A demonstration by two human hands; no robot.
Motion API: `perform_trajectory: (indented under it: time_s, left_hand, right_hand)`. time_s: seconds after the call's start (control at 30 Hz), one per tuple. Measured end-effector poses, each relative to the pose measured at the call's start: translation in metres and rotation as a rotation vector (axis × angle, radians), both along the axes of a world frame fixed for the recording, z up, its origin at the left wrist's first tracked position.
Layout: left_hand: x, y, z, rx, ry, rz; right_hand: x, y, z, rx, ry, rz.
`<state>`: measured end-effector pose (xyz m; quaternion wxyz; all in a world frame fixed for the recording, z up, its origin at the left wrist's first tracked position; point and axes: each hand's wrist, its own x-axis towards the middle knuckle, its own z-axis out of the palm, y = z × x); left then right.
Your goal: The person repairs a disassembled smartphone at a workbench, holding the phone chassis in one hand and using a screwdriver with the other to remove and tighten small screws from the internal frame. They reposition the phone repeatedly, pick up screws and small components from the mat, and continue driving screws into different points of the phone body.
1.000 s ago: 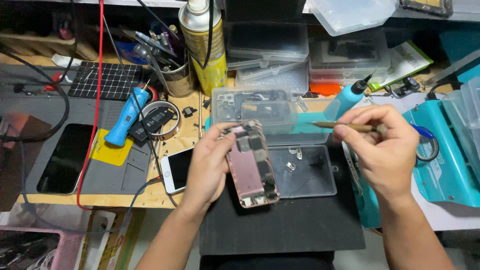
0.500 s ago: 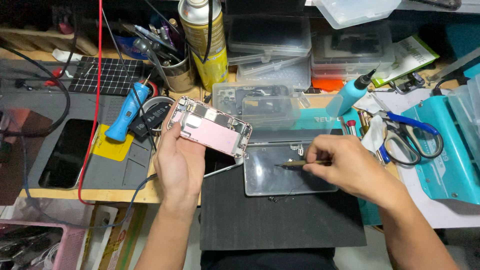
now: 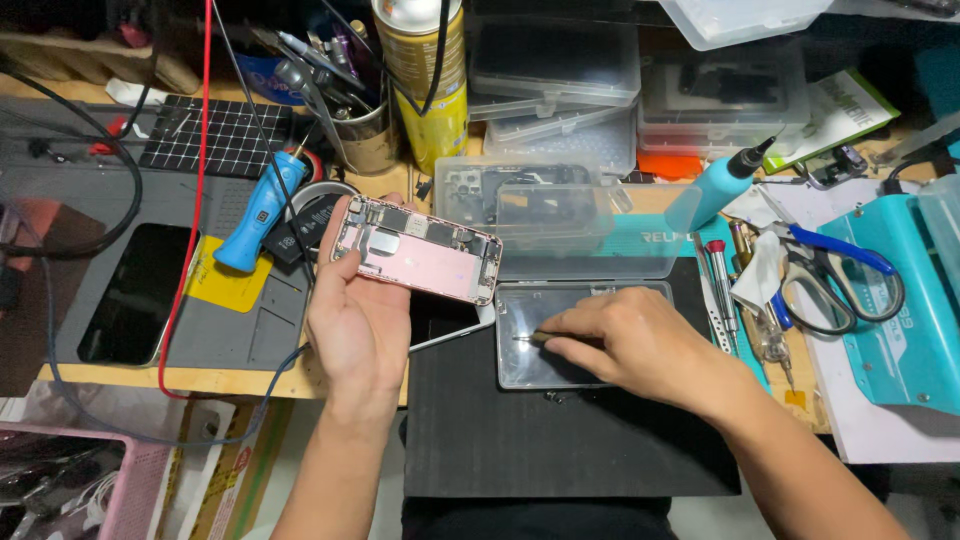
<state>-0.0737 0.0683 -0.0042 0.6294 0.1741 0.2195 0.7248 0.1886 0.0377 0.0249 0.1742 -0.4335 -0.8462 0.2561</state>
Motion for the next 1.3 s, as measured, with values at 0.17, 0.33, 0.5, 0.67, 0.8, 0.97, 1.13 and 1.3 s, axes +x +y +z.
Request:
perform_trajectory:
  time_s: [0.17, 0.33, 0.5, 0.67, 0.8, 0.97, 1.13, 1.3]
  left_hand:
    - [-0.001, -0.003, 0.001, 0.000, 0.001, -0.001]
    - [0.000, -0.005, 0.001, 0.015, 0.006, -0.004]
    - [0.002, -0.006, 0.003, 0.001, 0.014, 0.012]
    - [0.002, -0.007, 0.004, 0.012, 0.025, 0.009]
    - [0.003, -0.007, 0.004, 0.001, 0.026, 0.023]
    - [0.007, -0.009, 0.008, 0.022, 0.031, 0.031]
    - [0.019, -0.018, 0.013, 0.028, 0.070, -0.004]
    - [0.044, -0.033, 0.007, -0.053, 0.109, -0.106]
  right_hand:
    - [-0.002, -0.001, 0.002, -0.002, 0.051, 0.034]
    - [-0.004, -0.003, 0.002, 0.002, 0.077, 0.081]
    - [-0.006, -0.003, 0.003, 0.035, 0.072, 0.048]
    - [-0.010, -0.001, 0.001, 0.109, 0.053, 0.017]
    - [-0.011, -0.001, -0.001, 0.094, 0.031, 0.023]
    - [-0.005, -0.004, -0.001, 0.057, 0.072, 0.033]
    - [0.017, -0.008, 0.009, 0.001, 0.135, -0.055]
    - [0.045, -0.012, 0.022, -0.018, 0.194, -0.165]
